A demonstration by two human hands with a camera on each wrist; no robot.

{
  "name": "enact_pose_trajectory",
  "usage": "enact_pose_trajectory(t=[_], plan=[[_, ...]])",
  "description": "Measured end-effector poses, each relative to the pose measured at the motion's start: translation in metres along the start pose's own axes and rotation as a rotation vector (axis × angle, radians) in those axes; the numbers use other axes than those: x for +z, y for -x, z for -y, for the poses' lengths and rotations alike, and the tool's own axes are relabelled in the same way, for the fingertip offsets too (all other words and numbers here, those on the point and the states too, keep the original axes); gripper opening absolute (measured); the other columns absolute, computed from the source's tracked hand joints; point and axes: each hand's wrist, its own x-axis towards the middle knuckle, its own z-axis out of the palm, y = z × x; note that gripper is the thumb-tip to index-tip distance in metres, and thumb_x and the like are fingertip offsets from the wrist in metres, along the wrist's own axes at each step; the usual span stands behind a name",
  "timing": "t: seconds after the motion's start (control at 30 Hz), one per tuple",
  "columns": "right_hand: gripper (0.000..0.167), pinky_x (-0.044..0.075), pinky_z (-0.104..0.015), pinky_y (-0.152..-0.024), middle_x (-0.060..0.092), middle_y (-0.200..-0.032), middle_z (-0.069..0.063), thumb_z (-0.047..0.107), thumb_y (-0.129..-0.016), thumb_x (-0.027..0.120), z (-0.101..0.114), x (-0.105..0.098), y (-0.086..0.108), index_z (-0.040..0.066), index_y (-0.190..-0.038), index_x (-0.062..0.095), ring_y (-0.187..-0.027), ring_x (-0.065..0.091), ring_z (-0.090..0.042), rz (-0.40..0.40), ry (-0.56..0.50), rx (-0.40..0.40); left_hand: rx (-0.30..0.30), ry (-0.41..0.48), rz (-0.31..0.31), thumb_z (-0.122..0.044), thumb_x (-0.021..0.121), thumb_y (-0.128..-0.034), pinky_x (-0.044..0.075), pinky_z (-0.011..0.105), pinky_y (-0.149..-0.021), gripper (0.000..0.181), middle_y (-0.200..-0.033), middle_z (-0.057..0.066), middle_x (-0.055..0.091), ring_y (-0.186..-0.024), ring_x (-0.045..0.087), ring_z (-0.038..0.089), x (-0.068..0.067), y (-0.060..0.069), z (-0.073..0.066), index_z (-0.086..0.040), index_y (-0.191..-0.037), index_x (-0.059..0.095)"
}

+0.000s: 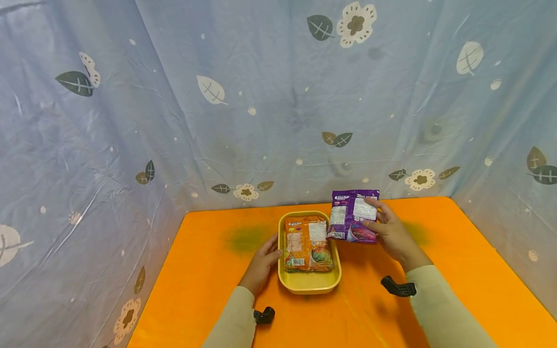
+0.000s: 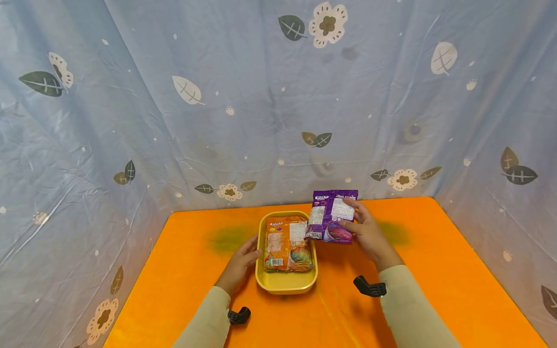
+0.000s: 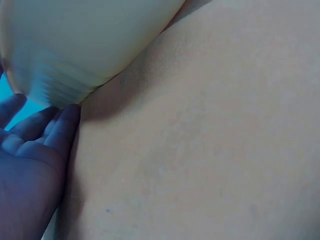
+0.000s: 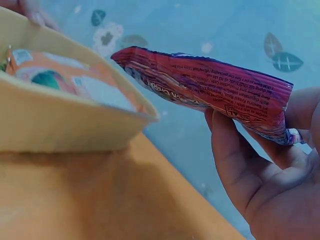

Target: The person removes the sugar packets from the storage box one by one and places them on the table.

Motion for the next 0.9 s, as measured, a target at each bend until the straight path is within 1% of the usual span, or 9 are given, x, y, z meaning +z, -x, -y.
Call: enact_pose_trajectory(t=[0.1,0.23,0.47,0.57,0.67,0.77,0.8,0.9], plan=[[0.069,0.062,-0.034,-0.091,0.053,-0.141,-0.005,-0.001,-0.111,0.061,-0.003,-0.008,0.0,0.016,-0.171,0.031,-0.111,0.071,-0.016,0.002,-0.016,0.003,0.001,0.005,0.0,-0.021,0.062,-0.1127,0.044,0.044,-0.118,0.066,-0.17,0.013,0.04,-0.154,0.04,0.032,0.0,0.0,-0.001,-0.013,-0.172,0.035],[0.069,0.061,-0.033,-0.093,0.048,-0.147,-0.009,0.0,-0.111,0.061,-0.008,-0.02,0.0,0.016,-0.17,0.031,-0.113,0.07,-0.015,0.004,-0.015,0.015,0.006,0.007,0.005,-0.021,0.061,-0.113,0.044,0.043,-0.118,0.065,-0.17,0.014,0.04,-0.154,0.041,0.033,0.0,0.001,-0.001,-0.013,-0.172,0.036],[0.068,0.06,-0.031,-0.095,0.031,-0.163,-0.027,0.003,-0.112,0.061,-0.017,-0.036,0.0,0.017,-0.171,0.031,-0.113,0.069,-0.012,-0.008,0.029,0.06,0.014,0.016,0.014,-0.021,0.06,-0.1142,0.042,0.043,-0.119,0.065,-0.172,0.016,0.037,-0.155,0.038,0.035,-0.001,0.001,0.0,-0.01,-0.173,0.033],[0.07,0.06,-0.031,-0.095,0.025,-0.166,-0.034,0.003,-0.112,0.061,-0.022,-0.042,-0.002,0.014,-0.172,0.028,-0.112,0.068,-0.011,-0.014,0.081,0.087,0.011,0.021,0.016,-0.021,0.059,-0.1143,0.042,0.044,-0.119,0.065,-0.173,0.015,0.036,-0.155,0.038,0.035,-0.001,0.001,0.0,-0.011,-0.173,0.033],[0.071,0.06,-0.031,-0.095,0.027,-0.166,-0.038,0.003,-0.111,0.061,-0.028,-0.047,-0.004,0.011,-0.173,0.026,-0.111,0.069,-0.013,-0.01,0.15,0.118,0.009,0.025,0.015,-0.02,0.06,-0.1141,0.043,0.044,-0.119,0.065,-0.173,0.014,0.036,-0.155,0.038,0.034,-0.001,0.001,-0.001,-0.012,-0.173,0.033],[0.072,0.061,-0.032,-0.094,0.032,-0.164,-0.039,0.004,-0.112,0.061,-0.034,-0.051,-0.007,0.01,-0.173,0.025,-0.111,0.07,-0.018,0.008,0.21,0.135,0.014,0.024,0.014,-0.019,0.06,-0.1137,0.043,0.044,-0.119,0.065,-0.172,0.015,0.036,-0.155,0.038,0.034,-0.001,0.0,0.0,-0.011,-0.173,0.034],[0.072,0.061,-0.032,-0.094,0.033,-0.164,-0.04,0.005,-0.112,0.061,-0.035,-0.052,-0.008,0.01,-0.173,0.025,-0.111,0.07,-0.02,0.013,0.227,0.138,0.007,0.026,0.011,-0.019,0.061,-0.1135,0.043,0.043,-0.119,0.065,-0.172,0.014,0.037,-0.155,0.038,0.033,-0.001,0.0,0.0,-0.012,-0.173,0.035],[0.071,0.061,-0.033,-0.094,0.035,-0.162,-0.04,0.005,-0.111,0.061,-0.039,-0.053,-0.011,0.009,-0.173,0.025,-0.113,0.07,-0.025,0.026,0.249,0.148,0.009,0.024,0.013,-0.021,0.061,-0.1134,0.043,0.043,-0.118,0.065,-0.172,0.014,0.038,-0.155,0.038,0.034,-0.001,0.0,0.0,-0.013,-0.173,0.035]])
